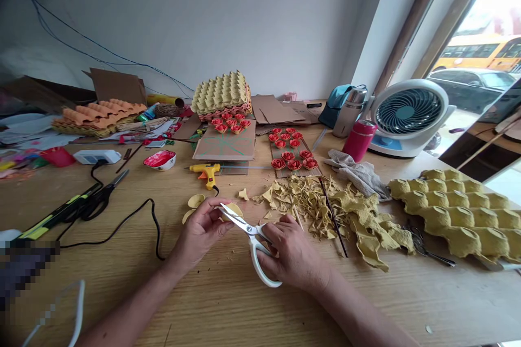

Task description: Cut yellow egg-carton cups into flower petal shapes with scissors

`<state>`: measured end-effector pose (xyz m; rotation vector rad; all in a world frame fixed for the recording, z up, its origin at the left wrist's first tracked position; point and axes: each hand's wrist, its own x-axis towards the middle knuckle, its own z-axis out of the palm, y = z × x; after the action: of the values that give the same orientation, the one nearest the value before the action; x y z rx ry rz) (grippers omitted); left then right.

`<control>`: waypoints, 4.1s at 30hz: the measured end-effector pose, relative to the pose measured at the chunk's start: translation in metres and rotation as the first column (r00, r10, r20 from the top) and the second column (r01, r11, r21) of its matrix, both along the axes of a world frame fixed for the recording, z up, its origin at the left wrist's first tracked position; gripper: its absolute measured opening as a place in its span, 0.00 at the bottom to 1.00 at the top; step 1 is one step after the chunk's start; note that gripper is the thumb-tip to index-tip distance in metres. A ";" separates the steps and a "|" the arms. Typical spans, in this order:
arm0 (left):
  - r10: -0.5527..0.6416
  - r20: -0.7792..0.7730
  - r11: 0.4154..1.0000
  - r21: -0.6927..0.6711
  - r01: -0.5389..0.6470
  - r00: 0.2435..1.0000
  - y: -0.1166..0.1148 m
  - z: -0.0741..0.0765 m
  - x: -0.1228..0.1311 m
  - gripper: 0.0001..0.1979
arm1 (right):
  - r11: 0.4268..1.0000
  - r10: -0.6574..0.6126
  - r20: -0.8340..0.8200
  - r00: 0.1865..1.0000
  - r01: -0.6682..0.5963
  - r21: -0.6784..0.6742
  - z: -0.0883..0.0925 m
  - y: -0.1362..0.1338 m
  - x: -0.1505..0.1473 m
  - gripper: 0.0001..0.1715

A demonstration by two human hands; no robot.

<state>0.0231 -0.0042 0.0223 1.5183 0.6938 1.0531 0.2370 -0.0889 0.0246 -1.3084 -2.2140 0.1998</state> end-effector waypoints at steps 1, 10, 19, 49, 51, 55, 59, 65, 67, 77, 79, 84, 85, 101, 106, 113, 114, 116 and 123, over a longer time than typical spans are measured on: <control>0.011 -0.005 1.000 0.009 -0.011 1.000 0.000 0.000 0.000 0.17 | 1.000 -0.004 -0.004 1.000 0.004 -0.002 -0.001 0.000 0.000 0.14; -0.062 0.098 0.983 -0.166 0.078 0.993 0.001 0.007 -0.002 0.22 | 0.984 -0.156 -0.196 0.968 0.135 -0.115 -0.007 0.006 0.002 0.15; -0.179 0.267 0.892 -0.362 0.271 0.947 -0.001 0.007 -0.006 0.22 | 0.975 -0.186 -0.299 0.936 0.139 -0.171 -0.005 0.004 0.006 0.12; -0.098 0.348 0.754 -0.586 0.297 0.933 -0.001 0.003 0.001 0.22 | 0.959 -0.212 0.101 0.972 0.187 0.212 0.002 0.005 0.008 0.09; -0.101 0.345 0.754 -0.585 0.298 0.933 0.000 0.002 0.000 0.21 | 0.959 -0.196 0.084 0.977 0.173 0.224 0.003 0.004 0.007 0.09; -0.096 0.342 0.761 -0.580 0.290 0.935 0.002 0.002 -0.001 0.21 | 0.968 -0.170 0.074 0.983 0.153 0.197 0.001 0.005 0.009 0.11; -0.080 0.316 0.768 -0.585 0.261 0.945 0.003 0.005 -0.001 0.23 | 0.975 -0.190 0.046 0.981 0.184 0.121 -0.006 0.009 0.012 0.13; -0.103 0.287 0.811 -0.530 0.247 0.953 0.003 0.003 -0.003 0.24 | 0.971 -0.238 -0.131 0.962 0.233 -0.049 -0.009 0.012 0.010 0.13; -0.118 0.228 0.885 -0.418 0.207 0.966 0.001 0.004 -0.002 0.22 | 0.966 -0.238 -0.265 0.934 0.200 -0.161 -0.008 0.012 0.008 0.14; 0.108 -0.233 0.960 0.276 -0.041 0.966 -0.021 0.008 0.009 0.19 | 0.870 -0.230 -0.842 0.488 -0.284 -0.402 -0.007 0.016 -0.006 0.21; 0.114 -0.267 0.947 0.320 -0.023 0.957 -0.023 0.009 0.010 0.21 | 0.863 -0.246 -0.851 0.463 -0.296 -0.410 -0.007 0.016 -0.008 0.21; 0.087 -0.274 0.947 0.322 0.006 0.958 -0.023 0.008 0.012 0.21 | 0.863 -0.256 -0.870 0.422 -0.305 -0.402 -0.012 0.017 -0.008 0.20; 0.079 -0.278 0.949 0.315 0.013 0.957 -0.023 0.007 0.012 0.22 | 0.864 -0.263 -0.871 0.414 -0.301 -0.404 -0.013 0.018 -0.008 0.20; 0.056 -0.243 0.991 0.131 -0.024 0.968 -0.021 0.003 0.011 0.22 | 0.860 -0.281 -0.860 0.425 -0.286 -0.422 -0.013 0.018 -0.007 0.22; 0.036 -0.242 0.989 0.146 -0.001 0.970 -0.020 0.004 0.009 0.24 | 0.854 -0.289 -0.840 0.460 -0.273 -0.443 -0.012 0.017 -0.006 0.21; 0.104 -0.245 0.985 0.163 -0.065 0.964 -0.017 0.004 0.008 0.19 | 0.871 -0.256 -0.791 0.555 -0.222 -0.438 -0.006 0.014 -0.004 0.19; 0.094 -0.223 0.988 0.137 -0.065 0.970 -0.017 0.005 0.008 0.20 | 0.880 -0.247 -0.769 0.589 -0.195 -0.433 -0.005 0.013 -0.003 0.18; 0.055 -0.169 0.996 0.075 -0.042 0.984 -0.016 0.005 0.008 0.21 | 0.897 -0.235 -0.713 0.660 -0.137 -0.421 -0.001 0.012 -0.001 0.14; 0.001 -0.105 0.999 0.042 0.004 0.994 -0.011 0.002 0.007 0.24 | 0.938 -0.185 -0.546 0.817 -0.019 -0.347 0.006 0.009 0.006 0.10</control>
<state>0.0299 -0.0148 0.0244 1.6192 0.7477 0.9974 0.2431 -0.0796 0.0301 -1.2959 -1.6391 0.8601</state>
